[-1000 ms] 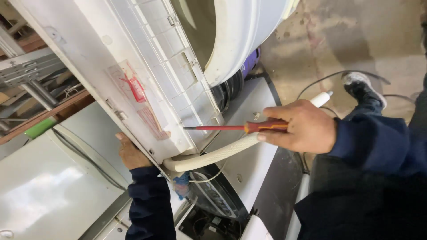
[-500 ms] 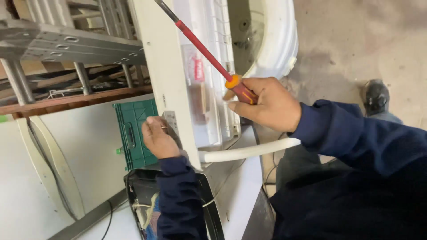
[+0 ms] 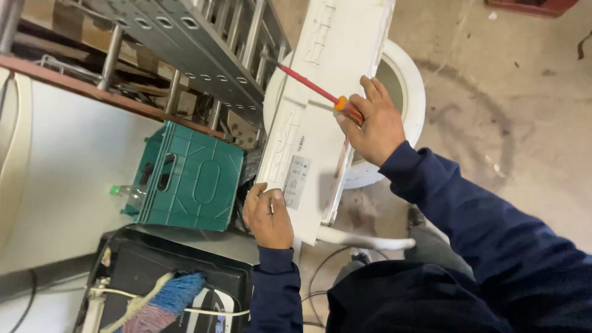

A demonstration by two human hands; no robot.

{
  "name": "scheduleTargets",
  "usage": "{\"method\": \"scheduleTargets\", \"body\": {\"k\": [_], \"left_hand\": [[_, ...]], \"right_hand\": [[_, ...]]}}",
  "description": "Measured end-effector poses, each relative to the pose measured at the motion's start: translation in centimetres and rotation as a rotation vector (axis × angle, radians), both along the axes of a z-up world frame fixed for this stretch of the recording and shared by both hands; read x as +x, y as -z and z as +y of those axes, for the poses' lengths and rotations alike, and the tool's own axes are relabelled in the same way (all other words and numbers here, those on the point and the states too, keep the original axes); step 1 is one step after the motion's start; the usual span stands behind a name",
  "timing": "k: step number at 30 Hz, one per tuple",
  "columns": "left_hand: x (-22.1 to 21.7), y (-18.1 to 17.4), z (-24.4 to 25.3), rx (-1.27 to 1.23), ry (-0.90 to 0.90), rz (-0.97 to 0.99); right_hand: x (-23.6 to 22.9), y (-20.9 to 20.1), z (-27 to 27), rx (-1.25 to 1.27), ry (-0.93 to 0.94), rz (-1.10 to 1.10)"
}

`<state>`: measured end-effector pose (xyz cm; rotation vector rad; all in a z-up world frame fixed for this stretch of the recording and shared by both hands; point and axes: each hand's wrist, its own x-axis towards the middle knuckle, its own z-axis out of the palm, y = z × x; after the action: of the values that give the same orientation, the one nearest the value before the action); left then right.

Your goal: The person uses a red-handled screwdriver to pry and unscrew the plastic front cover of a split air conditioner indoor unit resting on a bucket in a cluttered repair workshop. They rotate the unit, work along its edges, and repeatedly lever the cover loose with the screwdriver.

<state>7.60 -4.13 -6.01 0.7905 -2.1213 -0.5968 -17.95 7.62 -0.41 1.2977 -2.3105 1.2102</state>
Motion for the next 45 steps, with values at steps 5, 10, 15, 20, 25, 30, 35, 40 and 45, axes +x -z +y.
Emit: {"method": "scheduleTargets", "body": {"k": [5,10,15,20,25,30,35,40,45], "left_hand": [[-0.2,0.6,1.1,0.035,-0.139,0.046],[-0.3,-1.0,3.4,0.092,-0.269,0.076],[-0.4,-3.2,7.3,0.053,-0.248,-0.069],[-3.0,-5.6,9.4,0.111,-0.256,-0.286],[-3.6,-7.0,9.0,0.196,-0.297,-0.389],[-4.3,-7.3,8.9,0.150,-0.311,-0.434],[-4.5,-7.0,9.4,0.114,-0.347,-0.388],[-5.1,-6.3,10.7,0.101,-0.397,-0.337],[-5.4,-7.0,11.8,0.129,-0.372,-0.348]], "right_hand": [[-0.1,-1.2,1.1,0.104,-0.087,0.126],[-0.5,-3.1,1.5,0.149,-0.150,0.250],[-1.8,-3.7,1.7,0.247,-0.296,0.193],[-2.2,-4.3,2.1,0.247,-0.344,0.233],[-3.1,-4.9,2.5,0.269,-0.412,0.228],[-5.1,-5.2,3.8,0.279,-0.515,0.082],[-7.2,-5.1,4.9,0.199,-0.557,-0.008],[-9.0,-6.0,4.8,0.171,-0.524,-0.112],[-11.6,-5.8,3.5,0.099,-0.389,0.015]]}}
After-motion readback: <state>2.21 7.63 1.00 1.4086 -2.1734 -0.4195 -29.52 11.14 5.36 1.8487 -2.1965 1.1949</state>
